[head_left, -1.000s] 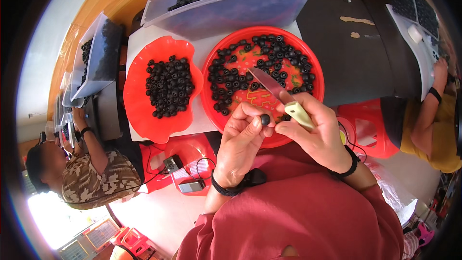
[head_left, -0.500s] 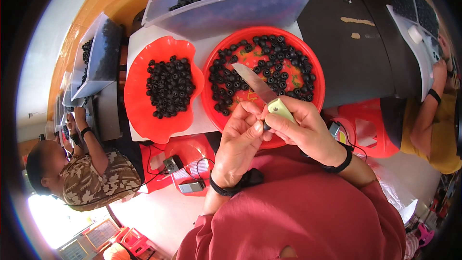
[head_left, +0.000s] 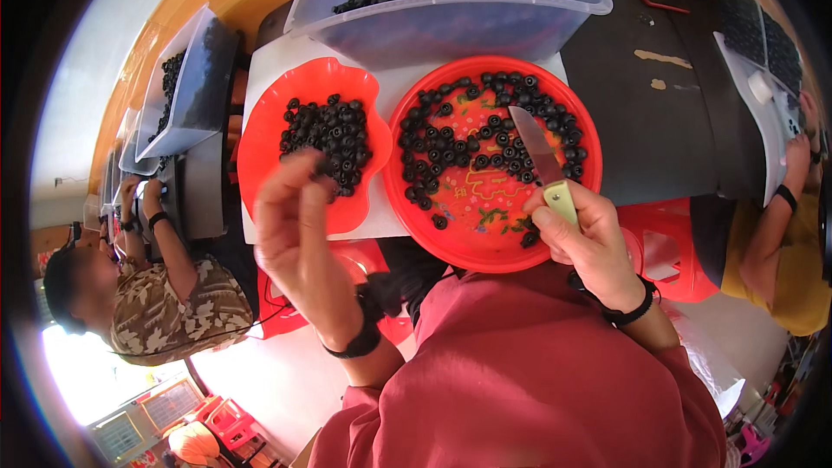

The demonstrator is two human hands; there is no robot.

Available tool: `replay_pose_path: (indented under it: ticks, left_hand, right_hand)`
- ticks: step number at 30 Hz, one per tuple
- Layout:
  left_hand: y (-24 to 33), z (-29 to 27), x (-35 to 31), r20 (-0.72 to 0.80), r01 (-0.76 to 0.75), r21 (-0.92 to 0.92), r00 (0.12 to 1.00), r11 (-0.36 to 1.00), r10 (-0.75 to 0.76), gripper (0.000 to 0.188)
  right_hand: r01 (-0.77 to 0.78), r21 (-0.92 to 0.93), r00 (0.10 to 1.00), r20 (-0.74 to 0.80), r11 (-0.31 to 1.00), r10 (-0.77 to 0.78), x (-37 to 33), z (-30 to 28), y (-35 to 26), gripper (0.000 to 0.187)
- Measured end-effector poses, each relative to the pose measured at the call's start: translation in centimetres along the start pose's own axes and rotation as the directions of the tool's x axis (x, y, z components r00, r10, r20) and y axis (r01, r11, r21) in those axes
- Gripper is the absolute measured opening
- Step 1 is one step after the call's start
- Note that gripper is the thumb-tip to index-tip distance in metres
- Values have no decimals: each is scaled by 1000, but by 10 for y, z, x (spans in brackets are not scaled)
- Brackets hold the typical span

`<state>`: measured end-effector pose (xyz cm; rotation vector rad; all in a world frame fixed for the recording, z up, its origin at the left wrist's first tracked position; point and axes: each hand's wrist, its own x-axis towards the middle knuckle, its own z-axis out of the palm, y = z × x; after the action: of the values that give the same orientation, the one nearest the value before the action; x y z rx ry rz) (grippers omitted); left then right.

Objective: Using a small knife to process and cut black grapes or similar small fruits on a red tray.

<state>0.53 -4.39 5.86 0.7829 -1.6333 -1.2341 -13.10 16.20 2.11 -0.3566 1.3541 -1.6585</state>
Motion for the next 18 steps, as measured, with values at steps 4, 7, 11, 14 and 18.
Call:
replay_pose_path:
  ticks: [4,7,11,14,18]
  left_hand:
    - [-11,-7,3,-17,-176,336,981,925,193,19]
    - [-16,6,-24,444,-443,587,876,677,187,15]
    - [-13,22,-44,547,-520,716,832,466,89,16]
    - [-21,23,-45,598,-541,740,801,401,-23,18]
    - [-22,25,-46,642,-558,723,761,408,-97,27]
  right_hand:
    - [59,-76,997,-47,995,-62,-6,-1,3,12]
    - [67,-100,995,-67,993,-74,-8,-1,2,13]
    - [74,-122,995,-55,990,-82,-11,-1,3,13]
    - [101,-175,993,-49,979,-111,-13,-4,5,12]
    - [107,-145,991,-66,984,-118,-15,-4,7,12]
